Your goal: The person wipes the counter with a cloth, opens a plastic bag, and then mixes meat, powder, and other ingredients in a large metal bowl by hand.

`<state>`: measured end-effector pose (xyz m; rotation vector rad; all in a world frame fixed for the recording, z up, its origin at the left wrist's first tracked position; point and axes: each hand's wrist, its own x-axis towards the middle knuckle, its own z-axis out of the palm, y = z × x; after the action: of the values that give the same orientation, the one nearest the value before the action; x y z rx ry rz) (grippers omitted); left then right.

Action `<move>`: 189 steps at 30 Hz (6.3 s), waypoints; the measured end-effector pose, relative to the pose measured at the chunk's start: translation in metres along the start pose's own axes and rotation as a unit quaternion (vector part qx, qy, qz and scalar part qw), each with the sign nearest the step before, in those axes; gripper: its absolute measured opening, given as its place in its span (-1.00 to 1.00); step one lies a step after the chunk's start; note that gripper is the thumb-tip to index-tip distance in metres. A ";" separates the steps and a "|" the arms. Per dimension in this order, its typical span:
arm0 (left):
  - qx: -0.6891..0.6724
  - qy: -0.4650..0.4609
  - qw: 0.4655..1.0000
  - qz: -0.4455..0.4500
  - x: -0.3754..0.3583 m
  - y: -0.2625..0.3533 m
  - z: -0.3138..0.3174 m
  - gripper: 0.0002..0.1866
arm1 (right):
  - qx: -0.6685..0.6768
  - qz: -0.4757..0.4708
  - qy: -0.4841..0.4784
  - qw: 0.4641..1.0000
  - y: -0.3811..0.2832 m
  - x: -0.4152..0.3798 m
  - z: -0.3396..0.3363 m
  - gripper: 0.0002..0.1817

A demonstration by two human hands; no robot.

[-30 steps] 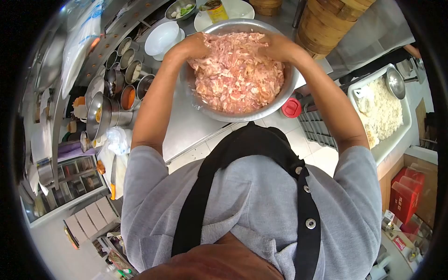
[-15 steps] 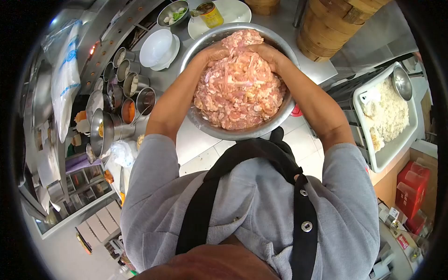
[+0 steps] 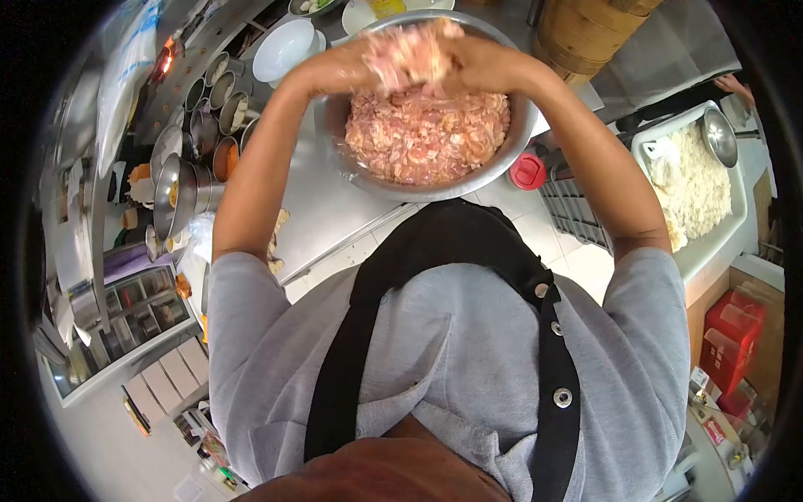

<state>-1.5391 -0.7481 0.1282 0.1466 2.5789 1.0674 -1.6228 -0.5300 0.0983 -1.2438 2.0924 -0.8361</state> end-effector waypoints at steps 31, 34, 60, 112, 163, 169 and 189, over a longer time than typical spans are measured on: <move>-0.128 0.087 0.988 0.025 0.078 -0.060 0.006 -0.63 | 0.442 0.124 0.121 0.880 0.129 0.106 0.049 -0.58; -0.143 0.119 0.981 0.053 0.051 -0.056 -0.013 -0.63 | 0.217 0.083 0.142 0.962 0.051 0.067 0.010 -0.51; -0.192 -0.012 0.972 -0.136 0.049 -0.125 0.039 -0.48 | 0.455 0.308 -0.038 0.835 0.071 0.017 0.055 -0.28; -0.220 -0.114 0.968 -0.047 0.180 -0.155 0.061 -0.46 | 0.673 0.201 0.081 0.707 0.092 0.057 0.061 -0.56; -0.322 0.135 0.921 0.175 -0.028 0.023 -0.027 -0.54 | 0.392 -0.089 0.153 0.903 -0.041 0.025 -0.015 -0.61; 0.007 0.038 0.996 -0.074 -0.011 -0.045 0.013 -0.63 | -0.054 0.096 0.053 0.992 -0.029 -0.003 0.005 -0.55; -0.192 -0.024 0.947 -0.256 0.031 -0.100 0.139 -0.63 | 0.579 0.320 -0.075 0.746 0.102 0.048 0.116 -0.39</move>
<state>-1.5157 -0.7198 -0.0414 -0.5553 2.1260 1.2951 -1.6139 -0.5613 -0.0604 0.0971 1.2093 -1.2781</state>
